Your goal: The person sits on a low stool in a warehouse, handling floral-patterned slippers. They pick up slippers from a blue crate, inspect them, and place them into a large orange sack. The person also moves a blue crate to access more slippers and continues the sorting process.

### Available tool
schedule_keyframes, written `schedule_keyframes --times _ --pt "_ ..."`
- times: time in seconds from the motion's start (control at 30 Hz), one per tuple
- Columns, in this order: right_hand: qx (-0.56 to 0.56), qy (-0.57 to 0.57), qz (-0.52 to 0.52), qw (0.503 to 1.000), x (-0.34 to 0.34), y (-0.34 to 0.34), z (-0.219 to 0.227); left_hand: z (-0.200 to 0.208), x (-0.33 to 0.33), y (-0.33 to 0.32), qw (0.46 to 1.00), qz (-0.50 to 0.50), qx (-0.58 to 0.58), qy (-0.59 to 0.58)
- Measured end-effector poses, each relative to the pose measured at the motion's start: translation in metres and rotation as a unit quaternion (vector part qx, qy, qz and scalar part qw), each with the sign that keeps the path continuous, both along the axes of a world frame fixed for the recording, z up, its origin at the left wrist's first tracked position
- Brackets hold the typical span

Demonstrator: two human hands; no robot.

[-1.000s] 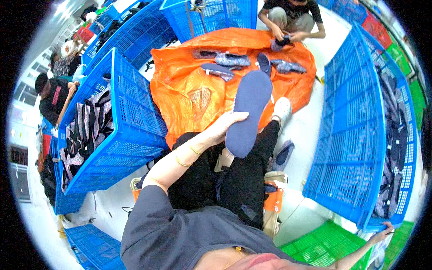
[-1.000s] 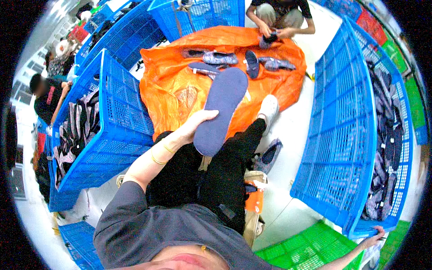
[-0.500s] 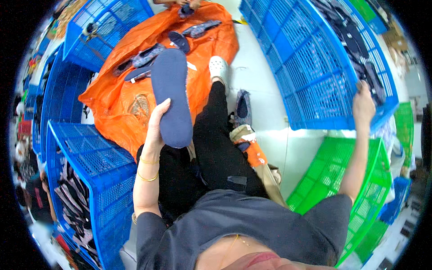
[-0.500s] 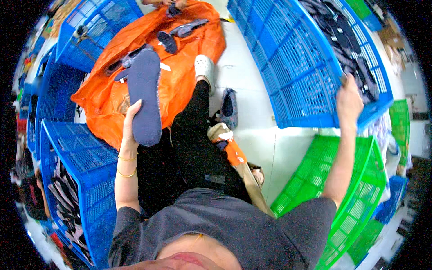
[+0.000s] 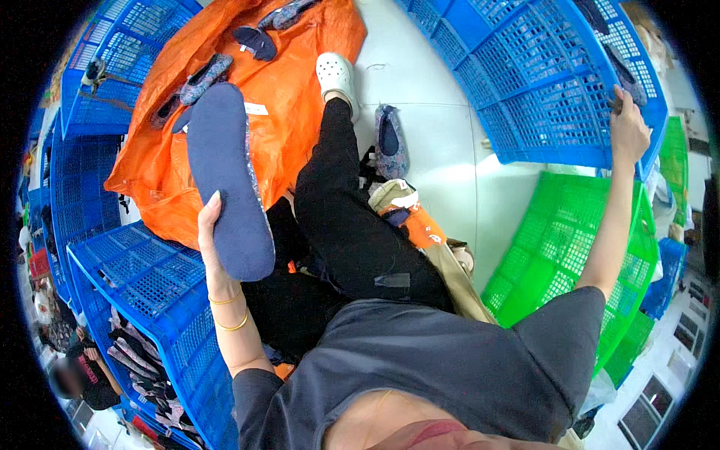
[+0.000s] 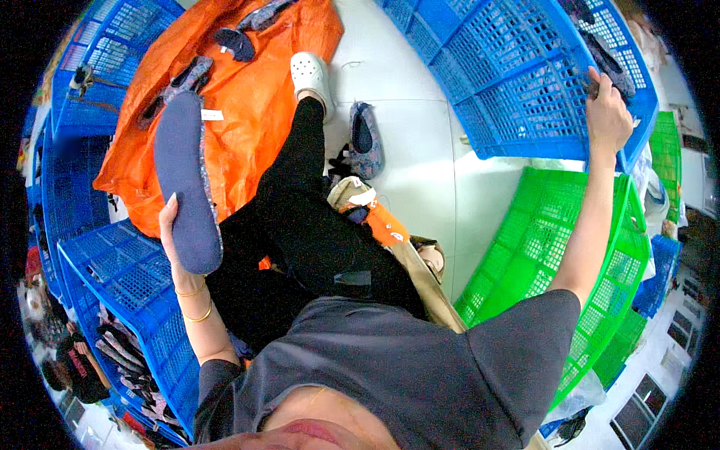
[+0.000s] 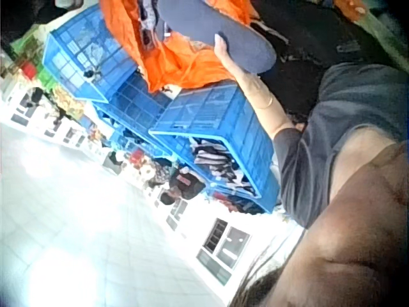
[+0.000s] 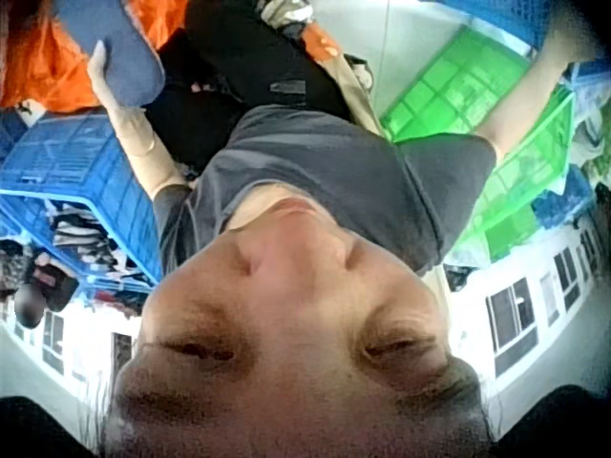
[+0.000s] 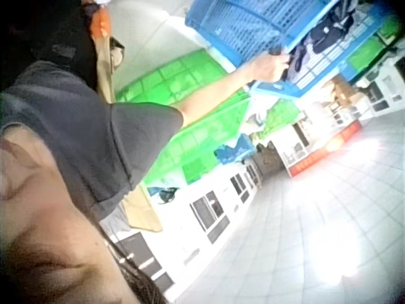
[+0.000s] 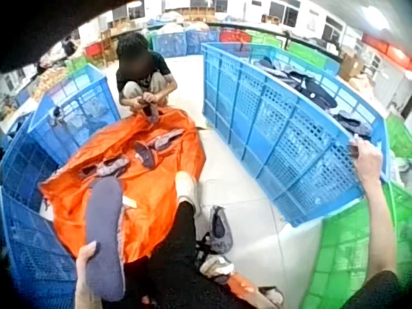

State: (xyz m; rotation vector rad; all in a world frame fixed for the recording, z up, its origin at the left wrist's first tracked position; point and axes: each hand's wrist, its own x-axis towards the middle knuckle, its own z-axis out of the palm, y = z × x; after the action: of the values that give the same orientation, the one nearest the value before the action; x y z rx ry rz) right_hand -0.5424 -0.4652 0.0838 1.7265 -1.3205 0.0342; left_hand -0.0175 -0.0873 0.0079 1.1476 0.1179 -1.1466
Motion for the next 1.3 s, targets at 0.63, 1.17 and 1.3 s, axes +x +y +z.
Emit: schedule_keyframes --times 0.63,1.17,1.3 --pt "0.399 -0.332 0.185 0.834 0.086 -0.008 -0.259 -0.001 -0.007 -0.037 0.999 -0.017 0.028 -0.021" --pt "0.619 -0.688 -0.156 0.345 0.222 0.093 -0.435 -0.009 -0.004 -0.042 0.989 -0.094 -0.002 -0.115" --pt "0.655 -0.68 -0.052 0.323 0.179 0.055 -0.351 -0.002 -0.009 -0.045 0.972 -0.162 -0.013 -0.17"
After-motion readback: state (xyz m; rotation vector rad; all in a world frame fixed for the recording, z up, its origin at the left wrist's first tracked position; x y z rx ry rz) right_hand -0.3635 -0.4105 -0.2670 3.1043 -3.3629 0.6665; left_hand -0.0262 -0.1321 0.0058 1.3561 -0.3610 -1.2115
